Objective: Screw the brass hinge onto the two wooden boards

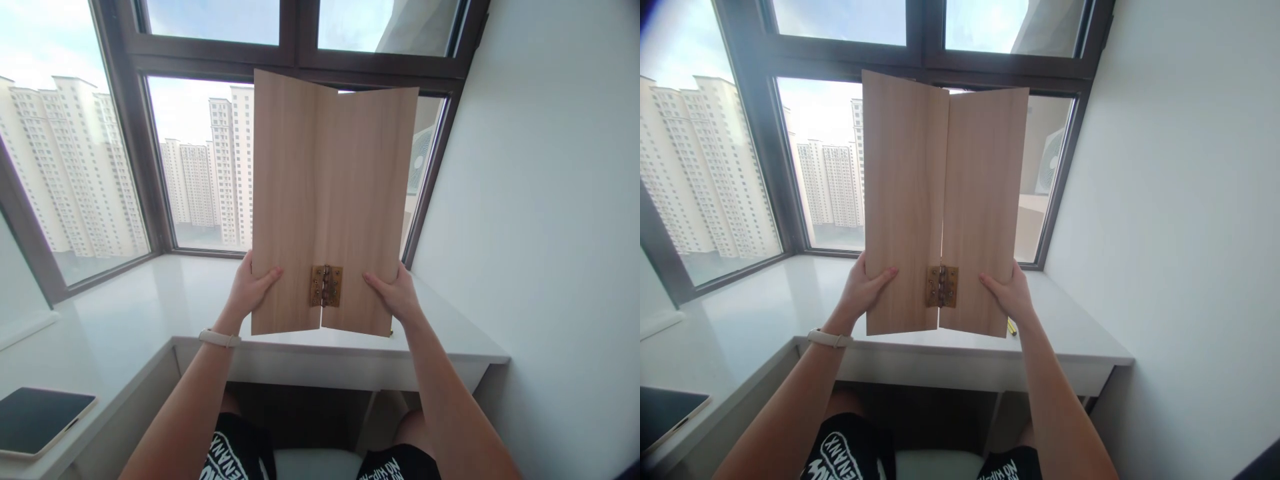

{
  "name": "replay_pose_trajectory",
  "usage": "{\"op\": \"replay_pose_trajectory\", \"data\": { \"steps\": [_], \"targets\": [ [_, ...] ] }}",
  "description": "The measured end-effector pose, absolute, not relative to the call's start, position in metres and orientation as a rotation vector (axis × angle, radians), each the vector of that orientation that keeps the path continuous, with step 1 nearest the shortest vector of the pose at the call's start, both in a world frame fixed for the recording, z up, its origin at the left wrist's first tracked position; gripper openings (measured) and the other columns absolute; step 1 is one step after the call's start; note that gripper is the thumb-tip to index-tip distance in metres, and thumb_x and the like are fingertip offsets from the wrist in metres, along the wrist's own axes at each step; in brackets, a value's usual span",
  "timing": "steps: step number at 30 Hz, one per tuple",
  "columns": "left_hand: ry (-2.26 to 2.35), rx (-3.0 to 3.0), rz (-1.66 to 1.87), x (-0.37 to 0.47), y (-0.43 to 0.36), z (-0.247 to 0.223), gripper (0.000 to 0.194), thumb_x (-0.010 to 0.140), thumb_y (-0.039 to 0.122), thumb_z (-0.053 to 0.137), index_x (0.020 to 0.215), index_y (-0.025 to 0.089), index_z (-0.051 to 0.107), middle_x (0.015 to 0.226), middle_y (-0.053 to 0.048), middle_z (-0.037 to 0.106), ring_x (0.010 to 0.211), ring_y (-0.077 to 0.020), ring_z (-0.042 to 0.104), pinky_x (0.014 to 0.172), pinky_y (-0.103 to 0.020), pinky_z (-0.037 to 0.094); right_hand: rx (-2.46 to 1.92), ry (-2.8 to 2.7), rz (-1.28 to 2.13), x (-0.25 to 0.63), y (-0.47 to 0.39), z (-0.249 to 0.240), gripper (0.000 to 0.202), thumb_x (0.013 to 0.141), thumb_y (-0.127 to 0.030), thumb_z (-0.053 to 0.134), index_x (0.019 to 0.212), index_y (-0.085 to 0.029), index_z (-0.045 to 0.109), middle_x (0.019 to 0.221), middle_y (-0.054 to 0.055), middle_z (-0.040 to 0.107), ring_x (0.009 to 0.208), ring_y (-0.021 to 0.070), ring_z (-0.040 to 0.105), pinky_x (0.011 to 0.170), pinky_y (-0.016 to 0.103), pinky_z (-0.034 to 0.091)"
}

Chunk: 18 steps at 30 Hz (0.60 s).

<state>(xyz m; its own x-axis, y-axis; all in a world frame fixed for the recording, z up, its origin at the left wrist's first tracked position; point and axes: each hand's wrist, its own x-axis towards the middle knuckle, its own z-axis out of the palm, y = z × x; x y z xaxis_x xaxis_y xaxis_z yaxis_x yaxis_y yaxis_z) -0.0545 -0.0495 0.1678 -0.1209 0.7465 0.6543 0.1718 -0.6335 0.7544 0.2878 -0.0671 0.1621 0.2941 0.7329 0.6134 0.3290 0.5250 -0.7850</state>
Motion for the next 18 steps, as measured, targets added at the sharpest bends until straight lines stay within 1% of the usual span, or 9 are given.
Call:
{"op": "replay_pose_trajectory", "data": {
  "steps": [4, 7, 10, 13, 18],
  "targets": [
    [0.872, 1.67, 1.708, -0.057, -0.041, 0.171, 0.065, 0.076, 0.044, 0.08, 0.129, 0.018, 0.055, 0.124, -0.013, 0.069, 0.11, -0.028, 0.068, 0.092, -0.044, 0.058, -0.966, -1.281, 0.558, 0.29, -0.058, 0.162, 0.073, 0.059, -0.05, 0.09, 0.12, -0.021, 0.059, 0.114, 0.01, 0.073, 0.1, 0.0301, 0.069, 0.086, 0.051, 0.059],
    [0.799, 1.6, 1.615, -0.059, -0.035, 0.173, 0.064, 0.077, 0.042, 0.081, 0.131, 0.019, 0.054, 0.126, -0.014, 0.068, 0.109, -0.0272, 0.07, 0.092, -0.044, 0.06, -0.922, -1.283, 0.677, 0.291, -0.054, 0.162, 0.076, 0.061, -0.047, 0.09, 0.124, -0.022, 0.055, 0.117, 0.01, 0.072, 0.103, 0.0295, 0.07, 0.088, 0.05, 0.06],
    [0.801, 1.541, 1.542, -0.06, -0.028, 0.17, 0.064, 0.077, 0.041, 0.082, 0.13, 0.02, 0.053, 0.126, -0.014, 0.069, 0.107, -0.0265, 0.071, 0.09, -0.043, 0.061, -0.934, -1.282, 0.753, 0.291, -0.053, 0.159, 0.075, 0.062, -0.046, 0.09, 0.124, -0.024, 0.054, 0.12, 0.01, 0.071, 0.105, 0.0296, 0.07, 0.087, 0.049, 0.061],
    [0.788, 1.481, 1.459, -0.061, -0.02, 0.156, 0.066, 0.077, 0.041, 0.083, 0.132, 0.021, 0.051, 0.127, -0.014, 0.068, 0.107, -0.0258, 0.071, 0.088, -0.042, 0.062, -0.996, -1.28, 0.833, 0.291, -0.049, 0.147, 0.071, 0.064, -0.047, 0.089, 0.121, -0.023, 0.055, 0.12, 0.011, 0.071, 0.105, 0.0302, 0.07, 0.086, 0.048, 0.062],
    [0.899, 1.301, 1.314, -0.059, -0.001, 0.112, 0.073, 0.069, 0.042, 0.089, 0.127, 0.018, 0.052, 0.121, -0.016, 0.07, 0.095, -0.0258, 0.073, 0.079, -0.039, 0.063, -1.127, -1.205, 1.002, 0.292, -0.037, 0.112, 0.068, 0.062, -0.046, 0.091, 0.115, -0.02, 0.057, 0.109, 0.012, 0.075, 0.093, 0.0305, 0.073, 0.077, 0.047, 0.063]
  ]
}}
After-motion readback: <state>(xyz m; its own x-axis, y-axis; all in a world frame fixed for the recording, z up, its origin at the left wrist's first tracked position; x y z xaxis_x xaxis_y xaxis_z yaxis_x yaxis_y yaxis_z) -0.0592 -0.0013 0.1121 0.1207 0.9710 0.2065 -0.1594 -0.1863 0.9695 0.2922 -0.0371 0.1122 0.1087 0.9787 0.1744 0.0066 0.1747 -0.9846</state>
